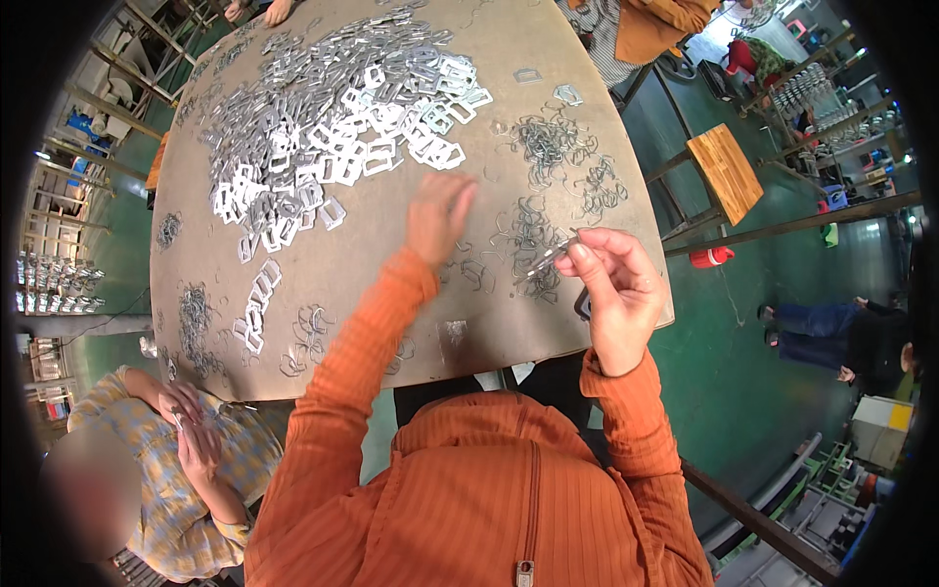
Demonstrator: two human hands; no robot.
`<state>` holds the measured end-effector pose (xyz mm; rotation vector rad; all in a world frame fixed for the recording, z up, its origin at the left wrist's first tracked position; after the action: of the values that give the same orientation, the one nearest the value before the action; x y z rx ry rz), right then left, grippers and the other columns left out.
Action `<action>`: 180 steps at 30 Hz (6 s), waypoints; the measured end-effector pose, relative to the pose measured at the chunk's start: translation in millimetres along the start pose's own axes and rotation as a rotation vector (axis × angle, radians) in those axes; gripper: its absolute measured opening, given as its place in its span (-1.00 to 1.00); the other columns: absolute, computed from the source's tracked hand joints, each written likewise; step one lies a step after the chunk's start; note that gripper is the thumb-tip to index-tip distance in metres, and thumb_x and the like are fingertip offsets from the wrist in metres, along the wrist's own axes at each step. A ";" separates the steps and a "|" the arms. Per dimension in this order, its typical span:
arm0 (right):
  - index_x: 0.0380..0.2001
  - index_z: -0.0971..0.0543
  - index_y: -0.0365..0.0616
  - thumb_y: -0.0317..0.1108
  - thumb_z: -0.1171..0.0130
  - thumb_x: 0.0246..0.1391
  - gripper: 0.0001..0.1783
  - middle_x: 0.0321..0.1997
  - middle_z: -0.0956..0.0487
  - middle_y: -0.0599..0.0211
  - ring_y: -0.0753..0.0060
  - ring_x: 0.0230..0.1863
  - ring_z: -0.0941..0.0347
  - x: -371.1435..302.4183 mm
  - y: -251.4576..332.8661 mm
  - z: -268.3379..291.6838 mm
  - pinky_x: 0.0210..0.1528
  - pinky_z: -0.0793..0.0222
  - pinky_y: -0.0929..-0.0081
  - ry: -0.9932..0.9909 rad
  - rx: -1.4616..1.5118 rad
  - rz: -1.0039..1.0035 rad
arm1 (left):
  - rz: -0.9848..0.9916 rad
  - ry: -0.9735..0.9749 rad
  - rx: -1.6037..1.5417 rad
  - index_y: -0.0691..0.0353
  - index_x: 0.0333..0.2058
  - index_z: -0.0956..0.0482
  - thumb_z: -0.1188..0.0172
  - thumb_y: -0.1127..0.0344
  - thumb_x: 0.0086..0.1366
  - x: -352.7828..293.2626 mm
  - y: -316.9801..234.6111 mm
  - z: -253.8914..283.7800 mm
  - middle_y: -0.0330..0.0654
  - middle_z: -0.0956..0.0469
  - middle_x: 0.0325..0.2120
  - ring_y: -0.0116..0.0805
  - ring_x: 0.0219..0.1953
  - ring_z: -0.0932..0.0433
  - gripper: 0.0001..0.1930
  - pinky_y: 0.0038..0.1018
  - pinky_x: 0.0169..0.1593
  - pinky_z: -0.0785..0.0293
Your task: The person picks up metal plates and clips from a table and joins them together. They then hook the assembled units onto a hanging chain rack.
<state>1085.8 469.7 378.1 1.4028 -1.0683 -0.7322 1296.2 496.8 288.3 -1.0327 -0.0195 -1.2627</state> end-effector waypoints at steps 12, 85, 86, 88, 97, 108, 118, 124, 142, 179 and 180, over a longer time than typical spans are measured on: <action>-0.32 -0.52 -0.35 -0.67 -0.09 0.00 -0.86 -0.33 -0.48 0.29 0.52 -0.36 -0.51 17.8 -14.7 7.2 -0.29 -0.46 0.63 0.021 0.006 0.050 | 0.245 0.227 0.199 0.31 -0.14 -0.49 -0.14 0.36 0.16 43.0 93.8 -44.5 -0.20 -0.56 -0.48 -0.31 -0.39 -0.54 -0.72 -0.43 -0.32 -0.48; -0.35 -0.34 -0.31 -0.64 -0.07 -0.02 -0.84 -0.38 -0.46 0.28 0.56 -0.43 -0.50 29.7 36.0 -72.2 -0.38 -0.47 0.66 0.255 0.110 -0.145 | 0.282 0.038 -0.457 0.35 -0.32 -0.58 -0.23 0.49 0.07 -1.4 -99.9 97.1 -0.14 -0.61 -0.44 -0.51 -0.45 -0.58 -0.84 -0.62 -0.33 -0.51; -0.35 -0.34 -0.31 -0.64 -0.07 -0.02 -0.84 -0.37 -0.46 0.28 0.57 -0.43 -0.49 29.0 37.2 -71.5 -0.38 -0.46 0.67 0.240 0.117 -0.119 | 0.252 0.029 -0.460 0.35 -0.32 -0.59 -0.23 0.49 0.06 -0.1 -103.1 96.7 -0.14 -0.61 -0.44 -0.52 -0.46 -0.57 -0.84 -0.62 -0.33 -0.51; -0.32 -0.35 -0.31 -0.64 -0.08 -0.03 -0.82 -0.37 -0.45 0.30 0.59 -0.42 -0.49 27.0 41.0 -67.7 -0.39 -0.44 0.69 0.192 0.072 -0.031 | 0.194 0.010 -0.466 0.34 -0.33 -0.59 -0.24 0.49 0.05 2.6 -109.7 94.7 -0.14 -0.61 -0.43 -0.52 -0.46 -0.57 -0.83 -0.62 -0.34 -0.49; -0.27 -0.48 -0.36 -0.71 -0.06 -0.04 -0.79 -0.32 -0.44 0.30 0.58 -0.39 -0.49 7.6 70.1 -56.7 -0.37 -0.44 0.70 0.086 -0.119 0.294 | 0.370 -0.086 -0.171 0.31 -0.30 -0.61 -0.13 0.24 0.19 25.6 54.5 90.1 -0.13 -0.60 -0.48 -0.41 -0.44 -0.56 -0.75 -0.52 -0.33 -0.45; -0.29 -0.51 -0.30 -0.73 -0.08 -0.12 -0.74 -0.33 -0.47 0.30 0.58 -0.42 -0.45 3.2 92.3 -36.6 -0.43 -0.41 0.71 0.069 -0.371 0.477 | 0.258 0.312 0.594 0.23 0.00 -0.39 -0.14 0.12 0.13 29.7 133.7 -71.0 0.12 -0.29 0.04 0.07 0.13 -0.20 -0.51 -0.22 0.13 -0.22; -0.26 -0.46 -0.21 -0.65 -0.15 -0.13 -0.71 -0.39 -0.50 0.33 0.55 -0.43 -0.48 9.6 70.8 -24.1 -0.41 -0.44 0.63 0.000 -0.280 0.387 | 0.481 0.130 -0.468 0.41 -0.23 -0.48 -0.18 0.28 0.15 60.2 31.1 4.6 -0.14 -0.61 -0.46 -0.46 -0.46 -0.56 -0.69 -0.57 -0.45 -0.43; -0.26 -0.43 -0.24 -0.64 -0.15 -0.10 -0.72 -0.36 -0.52 0.34 0.61 -0.39 -0.48 13.9 58.2 -30.2 -0.39 -0.43 0.68 0.011 -0.166 0.272 | 0.376 0.047 -0.815 0.39 -0.27 -0.49 -0.14 0.41 0.19 54.8 -103.6 79.0 -0.13 -0.59 -0.43 -0.60 -0.47 -0.48 -0.82 -0.68 -0.44 -0.37; -0.28 -0.45 -0.21 -0.59 -0.23 -0.14 -0.71 -0.43 -0.52 0.34 0.57 -0.39 -0.49 14.2 62.7 -51.6 -0.43 -0.40 0.64 0.121 -0.358 0.416 | 0.163 -0.054 -0.752 0.41 -0.26 -0.50 -0.15 0.51 0.15 49.7 -133.5 113.3 -0.18 -0.58 -0.42 -0.60 -0.40 -0.53 -0.83 -0.73 -0.39 -0.48; -0.48 -0.58 -0.09 -0.25 -0.19 -0.09 -0.84 -0.51 -0.56 0.12 0.21 -0.45 -0.53 11.8 -183.3 -69.7 -0.35 -0.46 0.30 0.570 -1.341 -0.056 | 0.126 -0.327 -0.603 0.43 -0.19 -0.48 -0.11 0.48 0.21 19.5 -78.4 205.3 -0.06 -0.58 -0.38 -0.48 -0.41 -0.53 -0.80 -0.61 -0.33 -0.46; -0.48 -0.59 -0.08 -0.23 -0.20 -0.10 -0.83 -0.51 -0.57 0.13 0.21 -0.45 -0.53 1.2 -188.8 -76.7 -0.34 -0.46 0.32 0.601 -1.438 -0.085 | 0.125 -0.325 -0.606 0.43 -0.19 -0.48 -0.10 0.48 0.21 19.1 -79.0 205.7 -0.06 -0.58 -0.38 -0.48 -0.41 -0.53 -0.80 -0.61 -0.33 -0.46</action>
<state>1190.6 483.8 203.9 0.3166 0.1193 -0.7798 1346.0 618.9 465.8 -1.7279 0.1861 -0.9904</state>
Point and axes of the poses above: each hand's wrist, its own x-axis towards the middle knuckle, its own z-axis out of the back of the hand, y = z × x, the point moved 9 cm from there along x, towards the middle knuckle
